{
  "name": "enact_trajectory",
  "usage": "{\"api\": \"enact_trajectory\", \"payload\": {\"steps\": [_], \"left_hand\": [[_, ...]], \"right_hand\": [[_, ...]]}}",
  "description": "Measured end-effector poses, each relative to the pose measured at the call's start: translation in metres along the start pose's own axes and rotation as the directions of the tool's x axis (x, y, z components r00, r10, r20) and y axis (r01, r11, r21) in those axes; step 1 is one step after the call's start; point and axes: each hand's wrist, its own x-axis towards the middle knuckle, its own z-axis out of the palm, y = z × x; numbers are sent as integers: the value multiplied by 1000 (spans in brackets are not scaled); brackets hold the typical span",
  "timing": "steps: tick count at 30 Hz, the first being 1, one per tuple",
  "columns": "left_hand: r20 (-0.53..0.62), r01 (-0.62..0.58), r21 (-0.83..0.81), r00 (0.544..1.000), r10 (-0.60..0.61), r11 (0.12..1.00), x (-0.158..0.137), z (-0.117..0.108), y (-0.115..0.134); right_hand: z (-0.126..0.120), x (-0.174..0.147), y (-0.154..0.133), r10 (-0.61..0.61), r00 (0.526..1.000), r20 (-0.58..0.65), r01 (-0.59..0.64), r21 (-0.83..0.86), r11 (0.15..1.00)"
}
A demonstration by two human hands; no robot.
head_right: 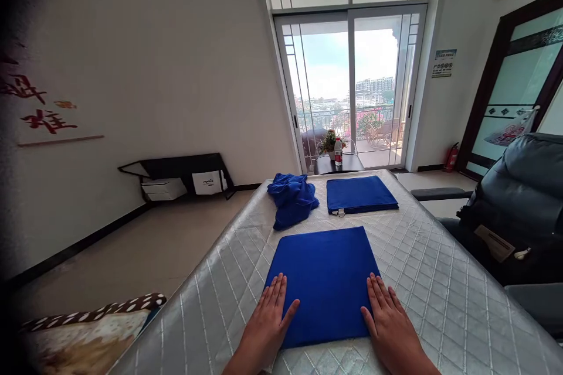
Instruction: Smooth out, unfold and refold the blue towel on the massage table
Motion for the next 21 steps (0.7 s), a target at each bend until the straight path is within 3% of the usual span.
{"api": "enact_trajectory", "payload": {"steps": [3, 5, 7, 9, 11, 13, 16, 21], "left_hand": [[-62, -53, 3, 997, 53, 999, -5, -6, 16], [-106, -168, 21, 980, 169, 986, -10, -5, 41], [-151, -343, 41, 926, 346, 938, -16, 4, 76], [-227, -506, 59, 833, 505, 861, -20, 18, 113], [-311, -567, 78, 767, 561, 820, -22, 30, 141], [-338, -571, 89, 754, 564, 816, -22, 37, 154], [-280, -542, 88, 792, 543, 836, -24, 35, 140], [-83, -398, 75, 911, 404, 914, -42, 20, 68]], "right_hand": [[3, 1, -1, -4, 999, -36, 3, -14, 1000], [8, 1, 1, -17, 997, -72, 15, -26, 1000], [14, 0, 4, -39, 994, -104, 35, -47, 998], [20, -2, 7, -70, 991, -117, 62, -75, 995], [25, -3, 10, -98, 988, -121, 86, -99, 991], [26, -4, 12, -107, 986, -126, 93, -109, 990], [24, -5, 11, -88, 987, -131, 77, -92, 993], [19, -6, 10, -71, 990, -124, 68, -32, 997]]}}
